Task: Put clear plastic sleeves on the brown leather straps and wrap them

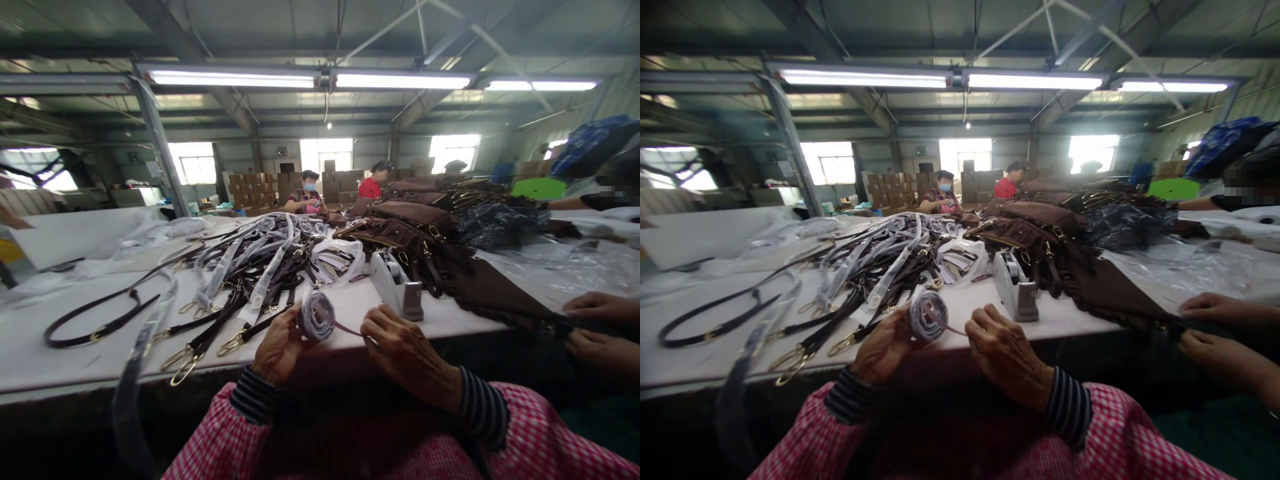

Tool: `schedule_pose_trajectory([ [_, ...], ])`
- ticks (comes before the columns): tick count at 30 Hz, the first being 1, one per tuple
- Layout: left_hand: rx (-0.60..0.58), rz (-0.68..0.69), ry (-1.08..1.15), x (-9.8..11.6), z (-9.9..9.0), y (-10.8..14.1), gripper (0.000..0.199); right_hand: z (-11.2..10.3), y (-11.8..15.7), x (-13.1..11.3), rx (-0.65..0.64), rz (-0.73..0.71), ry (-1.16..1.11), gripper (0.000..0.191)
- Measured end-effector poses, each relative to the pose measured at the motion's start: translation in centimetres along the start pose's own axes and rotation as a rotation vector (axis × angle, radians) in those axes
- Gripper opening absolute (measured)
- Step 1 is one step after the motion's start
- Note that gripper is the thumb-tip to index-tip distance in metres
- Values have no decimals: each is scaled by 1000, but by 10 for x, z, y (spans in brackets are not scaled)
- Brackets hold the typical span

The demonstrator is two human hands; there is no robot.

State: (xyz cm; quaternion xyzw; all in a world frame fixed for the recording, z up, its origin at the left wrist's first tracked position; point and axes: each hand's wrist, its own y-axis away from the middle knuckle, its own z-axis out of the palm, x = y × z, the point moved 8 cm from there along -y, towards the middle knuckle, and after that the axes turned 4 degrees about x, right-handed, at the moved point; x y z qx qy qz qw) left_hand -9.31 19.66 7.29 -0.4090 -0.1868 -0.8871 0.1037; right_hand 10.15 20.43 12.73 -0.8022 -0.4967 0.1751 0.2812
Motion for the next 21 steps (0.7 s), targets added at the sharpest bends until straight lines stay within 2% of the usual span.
schedule_pose_trajectory([
  [4,-13,9,-16,0,-2,-6,9,7,-2,4,-78,-2,-6,20],
  [7,-9,-23,-18,-4,-3,-8,10,12,-2,0,-110,-63,23,18],
  [11,15,-21,4,-3,-8,-9,9,2,-4,-8,-22,-196,83,20],
  [17,52,-5,4,3,-16,-10,13,-25,-3,-30,178,-476,144,26],
  [21,24,3,0,6,-15,-10,14,-29,-6,-41,191,-543,162,23],
])
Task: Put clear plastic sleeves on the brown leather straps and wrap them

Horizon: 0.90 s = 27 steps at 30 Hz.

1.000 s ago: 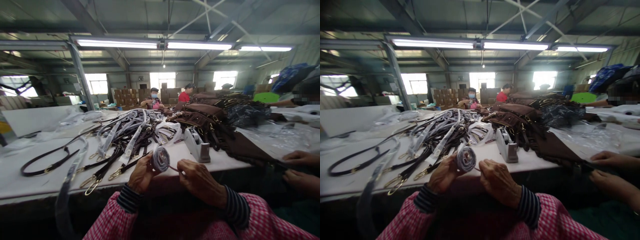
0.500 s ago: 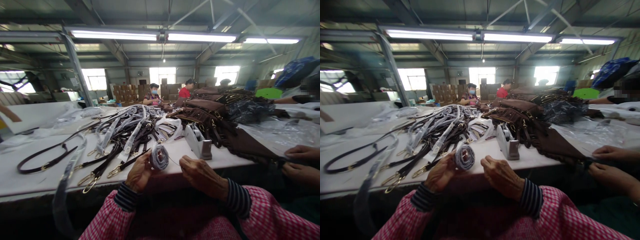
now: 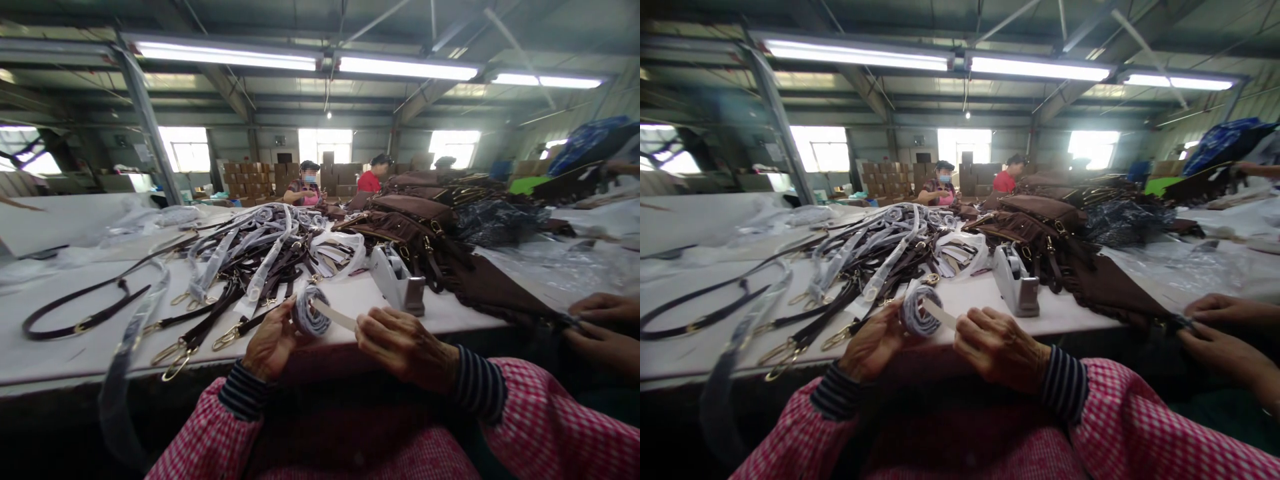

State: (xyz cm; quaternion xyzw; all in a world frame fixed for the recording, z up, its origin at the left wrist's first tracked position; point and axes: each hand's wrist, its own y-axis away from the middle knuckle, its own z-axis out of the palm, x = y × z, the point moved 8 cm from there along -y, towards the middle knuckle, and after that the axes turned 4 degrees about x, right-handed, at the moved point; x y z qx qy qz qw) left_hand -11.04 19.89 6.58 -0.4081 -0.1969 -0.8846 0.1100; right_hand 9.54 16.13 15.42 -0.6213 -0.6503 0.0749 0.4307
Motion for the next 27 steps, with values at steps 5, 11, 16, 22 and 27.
schedule_pose_trajectory([
  [5,-39,-12,-59,0,3,2,15,4,-7,-3,-44,-46,-22,26],
  [11,-95,-13,-145,-3,15,11,15,1,-13,1,-2,-53,-36,28],
  [16,-173,14,-305,-7,30,21,21,12,-11,6,1,-51,-2,30],
  [22,-191,448,-848,11,49,9,34,25,-3,22,32,79,-8,24],
  [27,-157,930,-1397,1,73,-3,16,63,13,45,56,304,-89,22],
])
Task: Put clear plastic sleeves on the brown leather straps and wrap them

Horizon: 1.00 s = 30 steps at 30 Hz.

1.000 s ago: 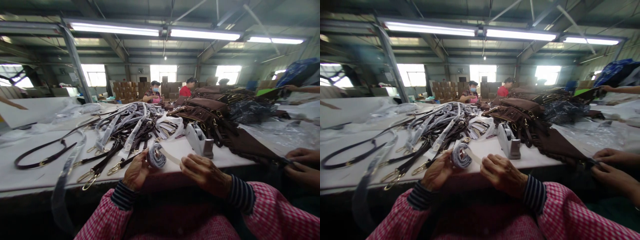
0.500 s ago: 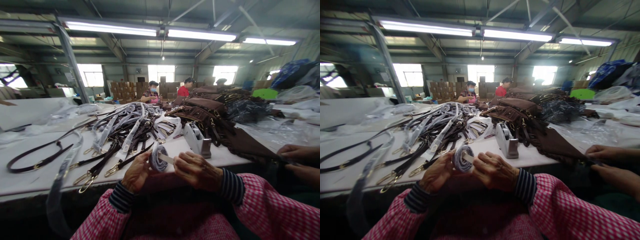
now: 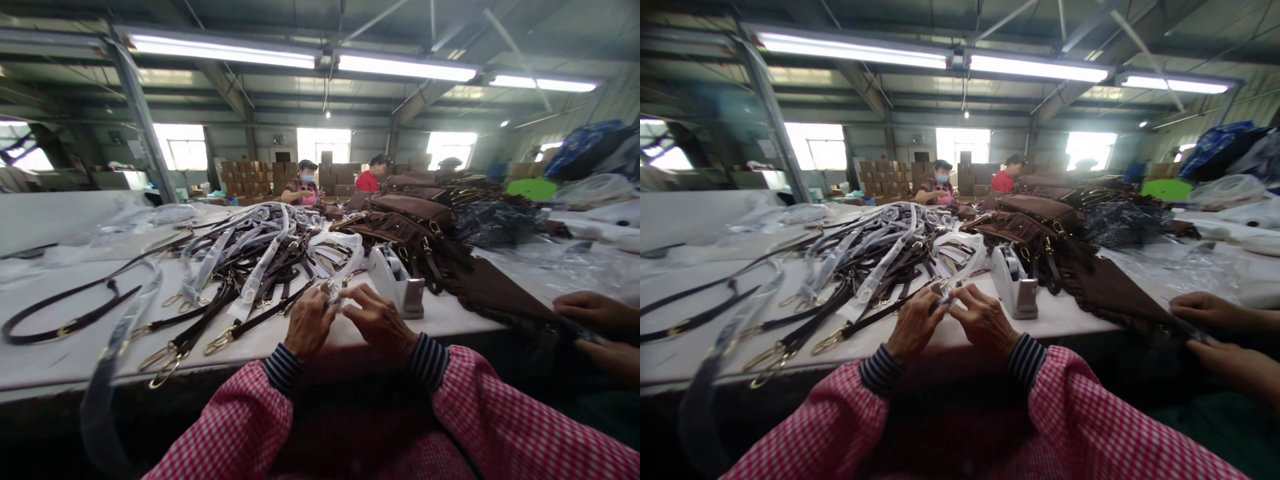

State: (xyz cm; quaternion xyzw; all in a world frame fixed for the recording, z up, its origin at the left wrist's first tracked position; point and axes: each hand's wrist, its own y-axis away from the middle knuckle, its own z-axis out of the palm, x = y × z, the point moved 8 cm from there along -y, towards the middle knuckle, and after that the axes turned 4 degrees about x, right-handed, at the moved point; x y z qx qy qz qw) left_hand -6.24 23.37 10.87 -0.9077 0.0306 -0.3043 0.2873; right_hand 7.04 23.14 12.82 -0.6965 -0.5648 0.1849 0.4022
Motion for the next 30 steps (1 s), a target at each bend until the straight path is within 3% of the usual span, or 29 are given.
schedule_pose_trajectory([
  [3,-58,110,-100,-3,24,4,17,30,14,15,-86,92,-84,21],
  [6,-68,160,-96,-7,33,9,15,46,22,26,-188,145,-174,20],
  [12,-110,96,85,-14,27,7,10,53,4,51,-342,249,-443,13],
  [16,-92,-8,245,-15,20,7,14,71,-3,72,-463,478,-685,3],
  [21,-29,-49,338,-17,19,9,20,95,-1,85,-609,764,-933,21],
  [24,-12,-54,339,-21,21,10,27,102,-7,82,-705,714,-1020,30],
  [27,14,-90,355,-27,21,10,32,107,-9,78,-812,625,-1047,26],
  [30,11,-123,404,-31,21,10,39,105,-12,75,-821,596,-1069,27],
])
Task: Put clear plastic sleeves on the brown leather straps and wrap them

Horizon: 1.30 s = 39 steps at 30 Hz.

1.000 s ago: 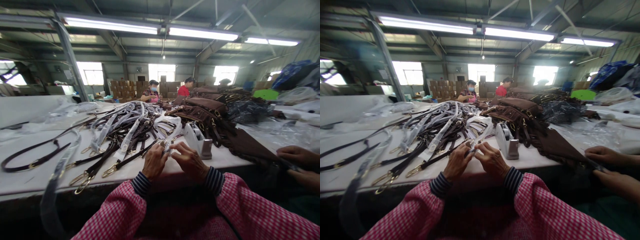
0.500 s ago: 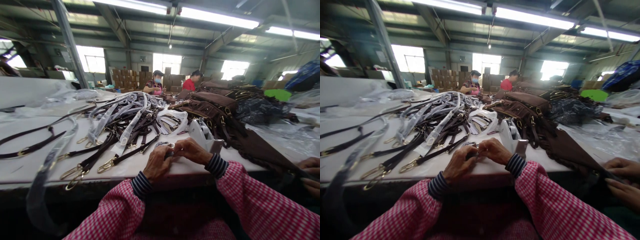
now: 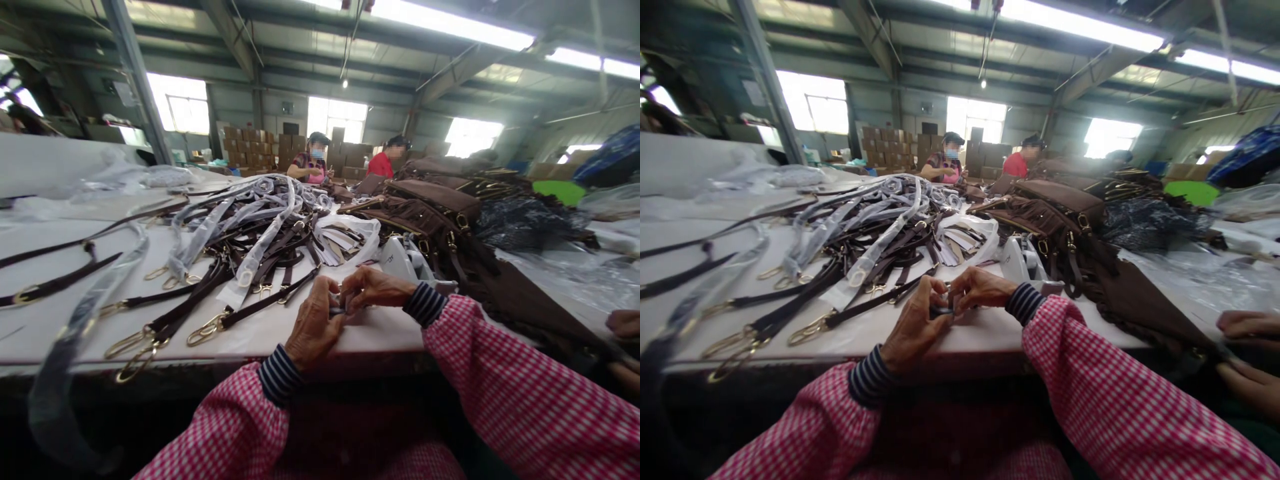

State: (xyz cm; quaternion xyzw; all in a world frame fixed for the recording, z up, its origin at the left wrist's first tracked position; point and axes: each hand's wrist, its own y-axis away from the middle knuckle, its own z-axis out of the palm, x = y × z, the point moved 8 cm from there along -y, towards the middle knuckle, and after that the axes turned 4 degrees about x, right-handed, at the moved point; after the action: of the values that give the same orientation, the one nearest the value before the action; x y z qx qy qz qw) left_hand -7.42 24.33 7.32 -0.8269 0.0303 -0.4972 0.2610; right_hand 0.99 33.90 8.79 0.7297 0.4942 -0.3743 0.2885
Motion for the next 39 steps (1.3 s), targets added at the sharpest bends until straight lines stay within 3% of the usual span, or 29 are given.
schedule_pose_trajectory([
  [5,-38,-14,16,1,3,-2,41,5,2,-7,40,-1,-42,27],
  [10,-4,110,-435,12,1,0,21,5,9,-7,156,33,-19,23],
  [14,-163,144,-482,15,11,3,13,4,23,-10,211,55,45,21],
  [17,-247,162,-475,18,16,5,12,7,30,-16,173,72,105,22],
  [24,-292,111,-614,26,18,5,18,9,24,-30,7,120,355,17],
  [27,-289,144,-606,26,19,6,18,9,23,-41,-23,93,532,13],
  [32,-278,165,-482,14,17,6,22,19,30,-63,102,-32,888,9],
  [39,-199,88,-312,8,11,7,14,32,42,-62,187,-192,1072,10],
])
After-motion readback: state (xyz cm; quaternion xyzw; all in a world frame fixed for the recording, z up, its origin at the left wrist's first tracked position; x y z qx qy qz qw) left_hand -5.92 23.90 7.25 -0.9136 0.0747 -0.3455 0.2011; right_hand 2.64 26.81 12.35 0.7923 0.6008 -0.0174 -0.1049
